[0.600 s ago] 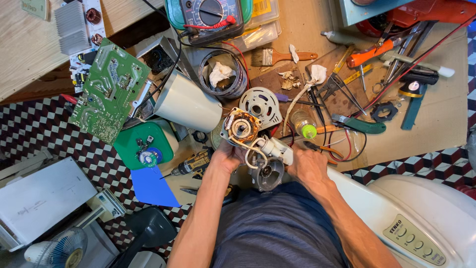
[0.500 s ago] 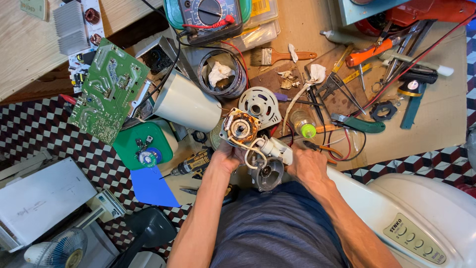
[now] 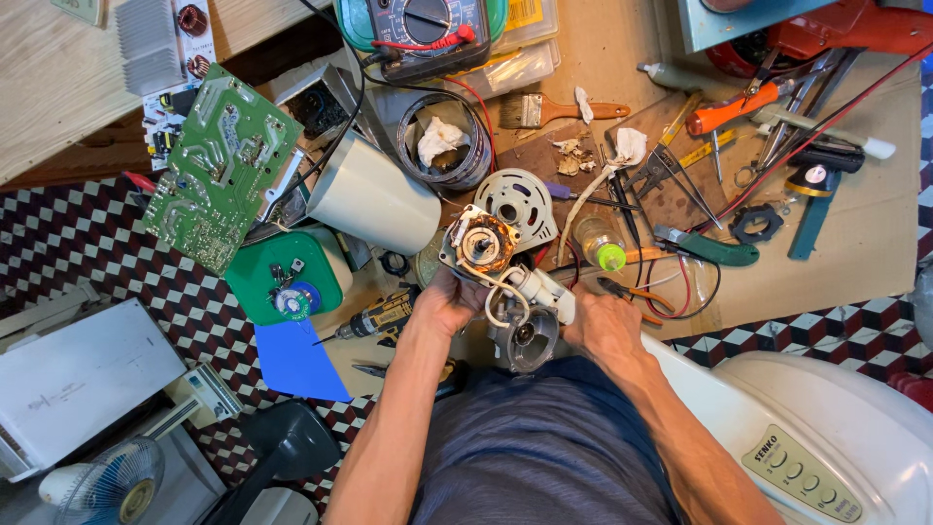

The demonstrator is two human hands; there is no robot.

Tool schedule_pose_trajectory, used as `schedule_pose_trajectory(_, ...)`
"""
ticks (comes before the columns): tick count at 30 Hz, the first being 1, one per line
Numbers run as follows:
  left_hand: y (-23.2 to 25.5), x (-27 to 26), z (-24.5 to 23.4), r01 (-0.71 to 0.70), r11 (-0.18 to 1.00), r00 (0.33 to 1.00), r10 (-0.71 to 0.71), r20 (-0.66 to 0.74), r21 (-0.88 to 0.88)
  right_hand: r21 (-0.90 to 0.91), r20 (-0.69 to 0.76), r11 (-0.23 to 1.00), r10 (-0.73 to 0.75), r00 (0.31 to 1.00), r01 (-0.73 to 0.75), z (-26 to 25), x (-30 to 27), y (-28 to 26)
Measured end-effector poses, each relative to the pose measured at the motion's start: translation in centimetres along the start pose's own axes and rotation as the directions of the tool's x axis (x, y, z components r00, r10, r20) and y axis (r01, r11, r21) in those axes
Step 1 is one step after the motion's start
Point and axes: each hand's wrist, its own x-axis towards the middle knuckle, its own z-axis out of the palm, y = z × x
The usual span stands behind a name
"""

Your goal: The person disassembles and reassembles a small electrical motor, using a power drill to remove and tighten screws while manipulating internal components like the rotor and stator.

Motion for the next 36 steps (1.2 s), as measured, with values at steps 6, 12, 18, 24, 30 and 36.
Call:
schedule_pose_trajectory(6,0.0,-0.1,-0.1,-0.002,1.000,0.998,0.003,0.058,-0.024,0.020,0.055,0.999,0.028,0.998,-0.029,-0.8,0.0,-0.8)
schedule_pose_trajectory(12,-0.4,-0.3,-0.1,-0.035,0.999,0.996,0.038,0.075,-0.036,0.028,0.120,0.997,0.066,0.991,-0.070,-1.3,0.0,-1.2)
schedule_pose_trajectory(18,-0.8,0.3,-0.9,-0.069,0.997,0.984,0.071,0.166,-0.022,0.014,0.148,0.997,0.072,0.986,-0.075,-1.9,0.1,-1.8)
schedule_pose_trajectory(24,-1.0,0.9,-1.4,-0.057,0.997,0.983,0.066,0.172,-0.057,0.021,0.154,0.995,0.090,0.984,-0.094,-1.7,0.1,-1.7)
schedule_pose_trajectory(30,-1.5,1.3,-1.6,-0.039,0.994,0.979,0.058,0.193,-0.097,0.017,0.176,0.997,0.077,0.981,-0.081,-1.3,0.4,-1.1)
schedule_pose_trajectory(36,-2.0,1.5,-1.2,-0.026,0.991,0.975,0.054,0.214,-0.132,0.037,0.170,0.998,0.036,0.985,-0.043,-0.5,0.6,-0.3)
